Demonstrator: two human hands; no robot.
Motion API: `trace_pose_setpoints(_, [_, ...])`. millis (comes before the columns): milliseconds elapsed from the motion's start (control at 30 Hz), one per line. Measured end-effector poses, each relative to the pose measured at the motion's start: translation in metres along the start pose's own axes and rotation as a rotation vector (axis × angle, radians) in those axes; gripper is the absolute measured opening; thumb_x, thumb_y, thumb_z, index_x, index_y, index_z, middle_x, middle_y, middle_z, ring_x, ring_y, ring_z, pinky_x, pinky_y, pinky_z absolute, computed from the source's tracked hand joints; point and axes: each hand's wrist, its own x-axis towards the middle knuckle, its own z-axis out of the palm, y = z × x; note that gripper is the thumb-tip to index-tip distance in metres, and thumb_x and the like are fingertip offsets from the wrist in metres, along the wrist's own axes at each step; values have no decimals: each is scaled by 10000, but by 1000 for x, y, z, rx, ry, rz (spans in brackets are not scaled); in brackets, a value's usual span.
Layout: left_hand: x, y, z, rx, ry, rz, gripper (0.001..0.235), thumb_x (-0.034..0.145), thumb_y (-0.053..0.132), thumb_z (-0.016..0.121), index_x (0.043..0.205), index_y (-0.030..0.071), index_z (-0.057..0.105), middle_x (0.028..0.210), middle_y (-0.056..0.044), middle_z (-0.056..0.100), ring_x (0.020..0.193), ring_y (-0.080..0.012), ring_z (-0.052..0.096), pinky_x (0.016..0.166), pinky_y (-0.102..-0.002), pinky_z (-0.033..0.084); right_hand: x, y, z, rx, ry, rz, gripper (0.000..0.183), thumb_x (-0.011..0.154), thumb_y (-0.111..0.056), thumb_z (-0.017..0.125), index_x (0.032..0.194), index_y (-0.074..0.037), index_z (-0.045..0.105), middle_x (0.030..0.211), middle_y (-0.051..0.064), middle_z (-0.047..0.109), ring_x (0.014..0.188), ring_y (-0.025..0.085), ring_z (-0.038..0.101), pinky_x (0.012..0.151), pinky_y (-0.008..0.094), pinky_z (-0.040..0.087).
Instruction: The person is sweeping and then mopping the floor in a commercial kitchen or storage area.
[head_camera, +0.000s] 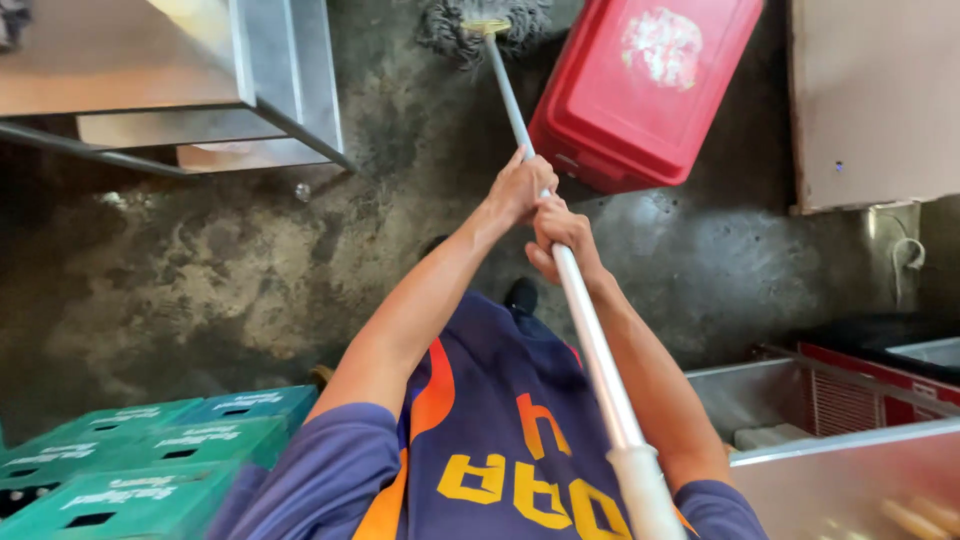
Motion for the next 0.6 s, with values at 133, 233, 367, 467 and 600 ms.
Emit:
trace_pose_setpoints(133, [-11,71,16,-241,-104,-260,133,834,196,658,714,153,621,786,-42,626,854,-218,639,821,-357,527,-45,-33,-40,41,-46,23,333,725,-6,667,638,-76,353,611,73,414,592,276,453,980,455,480])
trace_pose_setpoints(233, [-17,114,1,-43,-48,-103,122,769,190,692,672,149,630,776,-72,624,853,-267,623,792,-376,509,-63,-54,-56,77,-43,3,307,722,-19,669,648,-85,378,624,58,450,605,253,493,947,443,494])
trace_pose_setpoints(367, [-8,137,-20,-114,6,-17,118,707,181,687,633,142,604,744,-66,602,854,-292,618,880,-419,501,-79,-45,-54,83,155,-16,254,719,-8,660,649,-84,428,641,58,483,620,236,526,860,411,509])
trace_pose_setpoints(467, [7,126,-26,-134,-8,-96,121,721,177,689,642,136,607,771,-77,599,883,-309,611,872,-407,504,-62,-32,-49,98,279,-42,268,719,1,659,652,-65,408,648,73,489,613,243,528,765,363,486])
trace_pose_setpoints(600, [33,103,-26,-118,-11,-85,142,733,199,708,646,130,620,741,-88,592,837,-306,602,891,-427,501,-41,-10,-51,110,341,-28,243,739,25,619,649,-66,413,633,59,469,597,233,515,792,392,496])
